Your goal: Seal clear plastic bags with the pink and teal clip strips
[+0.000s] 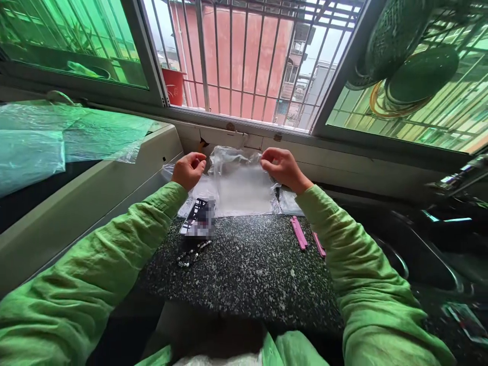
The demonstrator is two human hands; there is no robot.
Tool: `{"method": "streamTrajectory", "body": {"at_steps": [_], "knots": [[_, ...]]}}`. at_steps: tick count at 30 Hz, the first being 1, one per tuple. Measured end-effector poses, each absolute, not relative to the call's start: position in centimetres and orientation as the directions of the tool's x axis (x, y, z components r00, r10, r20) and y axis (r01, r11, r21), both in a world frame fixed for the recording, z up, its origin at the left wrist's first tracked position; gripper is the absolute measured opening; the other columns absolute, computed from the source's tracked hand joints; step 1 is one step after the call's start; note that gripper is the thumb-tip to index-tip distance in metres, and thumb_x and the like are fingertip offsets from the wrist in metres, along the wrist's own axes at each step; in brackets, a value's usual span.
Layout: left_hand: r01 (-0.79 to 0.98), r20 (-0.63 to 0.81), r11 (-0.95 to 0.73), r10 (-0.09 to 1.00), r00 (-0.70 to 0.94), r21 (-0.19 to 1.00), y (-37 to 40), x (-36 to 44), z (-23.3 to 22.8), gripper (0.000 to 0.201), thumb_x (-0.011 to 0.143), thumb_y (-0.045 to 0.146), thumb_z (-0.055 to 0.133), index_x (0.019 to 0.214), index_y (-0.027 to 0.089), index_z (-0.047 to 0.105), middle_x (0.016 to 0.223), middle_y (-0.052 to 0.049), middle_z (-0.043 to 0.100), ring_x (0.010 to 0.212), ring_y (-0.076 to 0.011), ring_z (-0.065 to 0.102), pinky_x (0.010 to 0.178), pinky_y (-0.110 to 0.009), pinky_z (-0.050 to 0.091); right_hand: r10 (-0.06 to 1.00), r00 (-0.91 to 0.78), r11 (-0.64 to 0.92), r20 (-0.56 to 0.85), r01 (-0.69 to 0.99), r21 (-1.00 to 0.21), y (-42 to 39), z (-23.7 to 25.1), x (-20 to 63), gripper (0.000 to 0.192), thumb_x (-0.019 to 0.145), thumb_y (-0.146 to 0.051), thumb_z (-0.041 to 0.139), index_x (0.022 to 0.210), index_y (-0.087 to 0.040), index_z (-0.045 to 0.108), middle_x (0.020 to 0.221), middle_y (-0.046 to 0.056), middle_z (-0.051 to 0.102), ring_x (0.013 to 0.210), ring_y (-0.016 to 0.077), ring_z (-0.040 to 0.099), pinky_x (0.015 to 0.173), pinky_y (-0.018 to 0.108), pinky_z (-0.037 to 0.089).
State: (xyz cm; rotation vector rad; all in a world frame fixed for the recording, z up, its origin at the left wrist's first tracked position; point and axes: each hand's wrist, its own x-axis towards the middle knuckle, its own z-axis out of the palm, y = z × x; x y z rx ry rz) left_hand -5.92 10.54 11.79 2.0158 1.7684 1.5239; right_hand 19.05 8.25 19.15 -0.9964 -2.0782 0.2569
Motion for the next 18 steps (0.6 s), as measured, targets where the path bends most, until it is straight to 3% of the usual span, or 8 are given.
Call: {"method": "streamTrajectory", "body": {"at_steps": [3,6,9,12,18], "knots": [[0.64,0.623,-0.47,0.782,-0.017,0.608,9.2,-4.0,13.2,0.036,0.071,0.028,0.045,0.102,0.012,0.057,0.059,0.002,0.047,0.052,-0.0077,0.04,0.056,-0.02,0.037,0.709,-0.376,0.657,0.597,0.658,-0.367,6.0,19.6,21.6,0.013,0.07,-0.027,0.048,0.065,-0.017,0.055,0.065,0.0,0.054,0.066,0.012,0.049,0.066,0.028,0.04],[0.563,0.522,-0.54,0.826,0.213,0.625,8.3,-2.1,13.8,0.046,0.067,0.029,0.052,0.11,0.012,0.052,0.051,0.005,0.042,0.047,-0.0061,0.034,0.051,-0.02,0.034,0.691,-0.384,0.644,0.612,0.711,-0.281,4.4,19.9,23.8,0.011,0.071,-0.026,0.048,0.067,-0.019,0.055,0.069,0.001,0.055,0.071,0.0136,0.05,0.069,0.031,0.041],[0.567,0.355,-0.504,0.863,0.359,0.651,8.0,-0.2,13.1,0.033,0.064,0.029,0.055,0.089,0.009,0.062,0.045,0.006,0.039,0.044,-0.0055,0.031,0.047,-0.021,0.03,0.69,-0.377,0.628,0.618,0.737,-0.251,3.3,20.0,25.7,0.01,0.071,-0.025,0.049,0.066,-0.019,0.055,0.068,0.001,0.055,0.073,0.0143,0.051,0.07,0.031,0.041],[0.574,0.283,-0.463,0.881,0.378,0.675,7.7,1.3,11.9,0.019,0.066,0.025,0.053,0.07,0.01,0.064,0.046,0.003,0.043,0.044,-0.0058,0.033,0.046,-0.021,0.029,0.689,-0.347,0.615,0.636,0.744,-0.261,2.1,19.8,27.1,0.009,0.071,-0.023,0.05,0.065,-0.018,0.054,0.067,0.001,0.055,0.07,0.0141,0.051,0.069,0.032,0.042],[0.65,0.388,-0.516,0.855,0.344,0.558,4.8,2.0,9.9,0.018,0.068,0.026,0.051,0.071,0.013,0.063,0.047,0.003,0.046,0.046,-0.0068,0.037,0.047,-0.021,0.03,0.643,-0.444,0.692,0.624,0.685,-0.226,-2.2,19.2,28.7,0.008,0.071,-0.021,0.053,0.064,-0.023,0.052,0.065,0.001,0.055,0.067,0.0144,0.049,0.066,0.032,0.042]]}}
